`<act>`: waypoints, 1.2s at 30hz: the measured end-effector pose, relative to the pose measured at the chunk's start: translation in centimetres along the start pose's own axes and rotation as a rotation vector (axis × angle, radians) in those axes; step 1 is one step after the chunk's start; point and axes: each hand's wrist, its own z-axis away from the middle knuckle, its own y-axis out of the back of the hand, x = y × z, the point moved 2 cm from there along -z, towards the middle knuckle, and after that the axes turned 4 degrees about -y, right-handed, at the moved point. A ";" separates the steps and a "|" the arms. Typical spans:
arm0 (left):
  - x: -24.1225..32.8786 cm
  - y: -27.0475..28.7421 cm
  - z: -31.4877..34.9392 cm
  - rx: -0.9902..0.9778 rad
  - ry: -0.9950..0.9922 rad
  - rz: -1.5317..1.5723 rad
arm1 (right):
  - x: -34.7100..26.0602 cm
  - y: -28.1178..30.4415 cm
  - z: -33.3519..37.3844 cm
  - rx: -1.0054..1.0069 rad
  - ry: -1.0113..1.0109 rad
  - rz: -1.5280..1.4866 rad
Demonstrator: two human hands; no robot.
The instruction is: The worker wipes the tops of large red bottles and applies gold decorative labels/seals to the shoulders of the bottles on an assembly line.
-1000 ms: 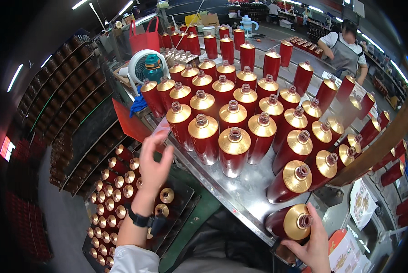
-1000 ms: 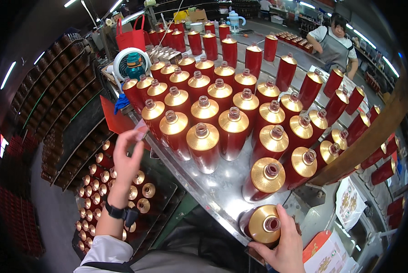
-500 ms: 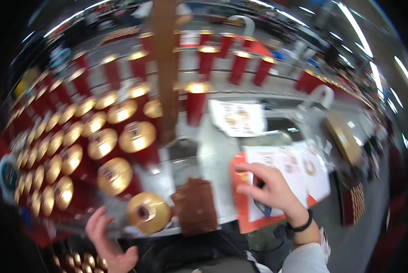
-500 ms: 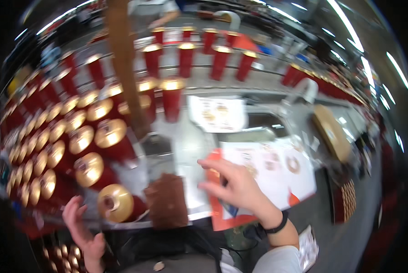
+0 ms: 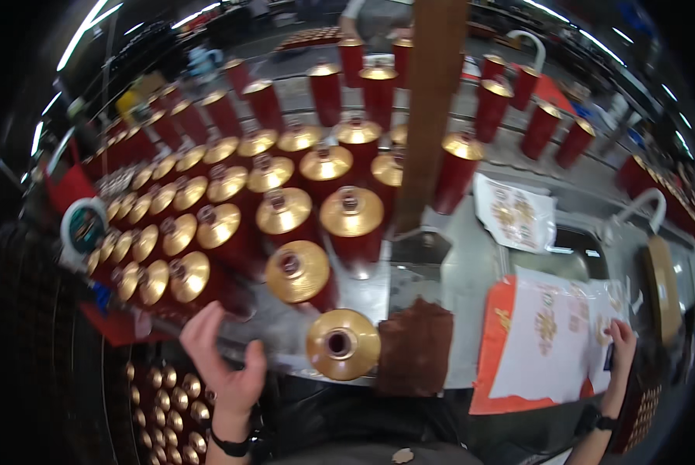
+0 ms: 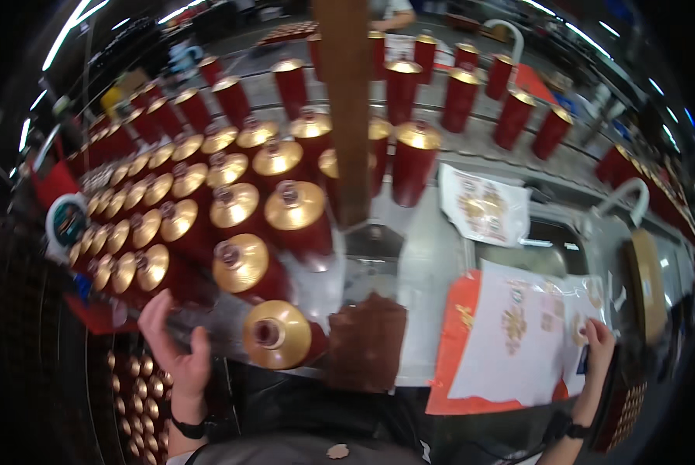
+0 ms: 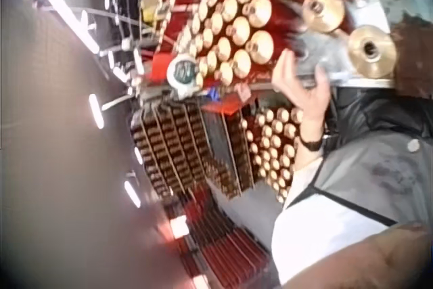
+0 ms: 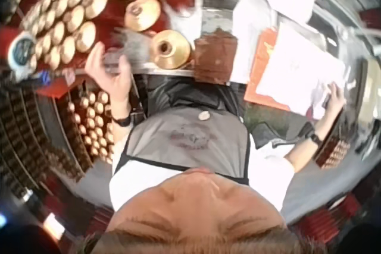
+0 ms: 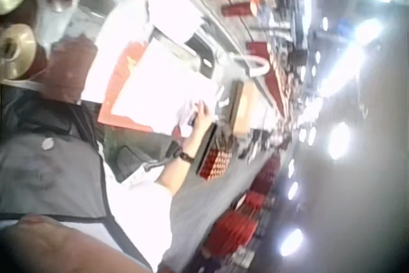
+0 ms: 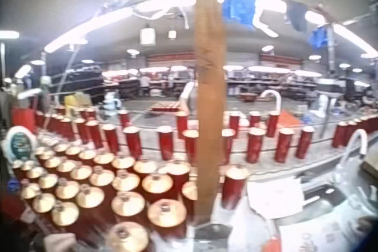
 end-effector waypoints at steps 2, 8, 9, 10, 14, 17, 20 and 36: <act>0.8 0.6 -0.5 -0.050 -0.024 -0.019 | -2.1 -3.1 -0.7 -0.009 -0.030 0.011; 1.5 -2.0 -2.8 -0.186 0.107 0.176 | -5.8 -6.6 -2.5 -0.055 0.023 -0.011; 0.9 -3.2 -3.1 -0.196 0.134 0.248 | -6.3 -6.8 -2.2 -0.055 0.035 -0.019; 0.5 -4.0 -3.4 -0.206 0.160 0.321 | -6.8 -7.2 -2.1 -0.052 0.034 -0.020; -0.7 -6.5 -3.3 -0.324 0.328 0.559 | -5.4 -5.9 -2.1 -0.043 0.033 -0.047; -0.6 -7.7 -3.3 -0.267 0.288 0.536 | -3.2 -2.7 -2.2 -0.007 -0.014 -0.048; -1.6 -7.4 -2.4 -0.208 0.206 0.399 | -3.0 -2.0 -1.8 0.014 -0.058 -0.042; -1.5 -2.2 -1.4 -0.093 0.085 0.044 | 4.8 1.7 -8.4 -0.055 -0.318 0.622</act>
